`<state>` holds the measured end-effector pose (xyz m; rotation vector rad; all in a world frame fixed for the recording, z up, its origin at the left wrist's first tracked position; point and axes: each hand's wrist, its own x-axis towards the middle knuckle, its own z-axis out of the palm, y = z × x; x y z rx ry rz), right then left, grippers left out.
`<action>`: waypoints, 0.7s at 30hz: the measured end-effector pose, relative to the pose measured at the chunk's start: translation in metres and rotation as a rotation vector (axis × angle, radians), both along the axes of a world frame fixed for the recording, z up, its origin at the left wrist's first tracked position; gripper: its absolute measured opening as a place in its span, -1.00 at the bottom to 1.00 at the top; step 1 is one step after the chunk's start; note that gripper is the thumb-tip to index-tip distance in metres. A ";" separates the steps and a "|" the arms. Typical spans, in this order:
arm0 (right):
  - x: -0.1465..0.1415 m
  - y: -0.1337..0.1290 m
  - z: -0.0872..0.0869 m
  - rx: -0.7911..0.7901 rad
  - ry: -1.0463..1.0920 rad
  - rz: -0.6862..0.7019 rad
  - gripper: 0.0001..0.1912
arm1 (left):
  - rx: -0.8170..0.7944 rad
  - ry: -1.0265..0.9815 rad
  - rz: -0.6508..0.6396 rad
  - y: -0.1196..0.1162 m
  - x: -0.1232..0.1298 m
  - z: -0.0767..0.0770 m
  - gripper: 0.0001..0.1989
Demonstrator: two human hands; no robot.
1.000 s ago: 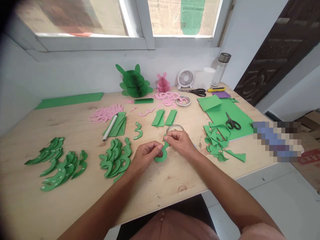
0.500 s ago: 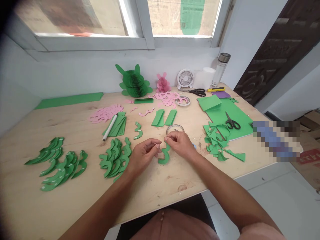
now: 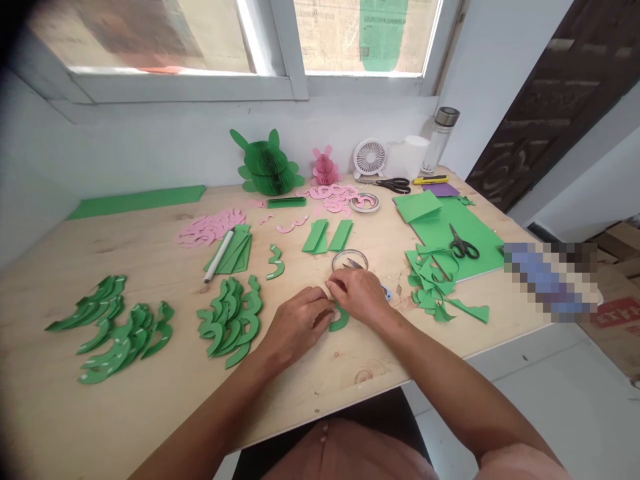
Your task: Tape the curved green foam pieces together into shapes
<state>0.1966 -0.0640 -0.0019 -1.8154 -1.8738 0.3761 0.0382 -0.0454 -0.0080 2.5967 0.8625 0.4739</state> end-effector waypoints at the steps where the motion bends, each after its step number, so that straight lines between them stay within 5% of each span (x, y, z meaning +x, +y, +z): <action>1: 0.001 0.000 0.001 0.010 0.010 -0.015 -0.83 | 0.009 0.029 0.005 0.000 0.000 0.000 -0.84; 10: 0.006 0.000 0.001 0.134 0.139 -0.055 -0.78 | 0.042 0.066 0.000 -0.002 0.000 0.004 -0.84; 21: 0.003 -0.001 0.001 -0.025 -0.129 0.004 -0.68 | 0.097 -0.053 -0.067 -0.002 0.001 -0.001 -0.90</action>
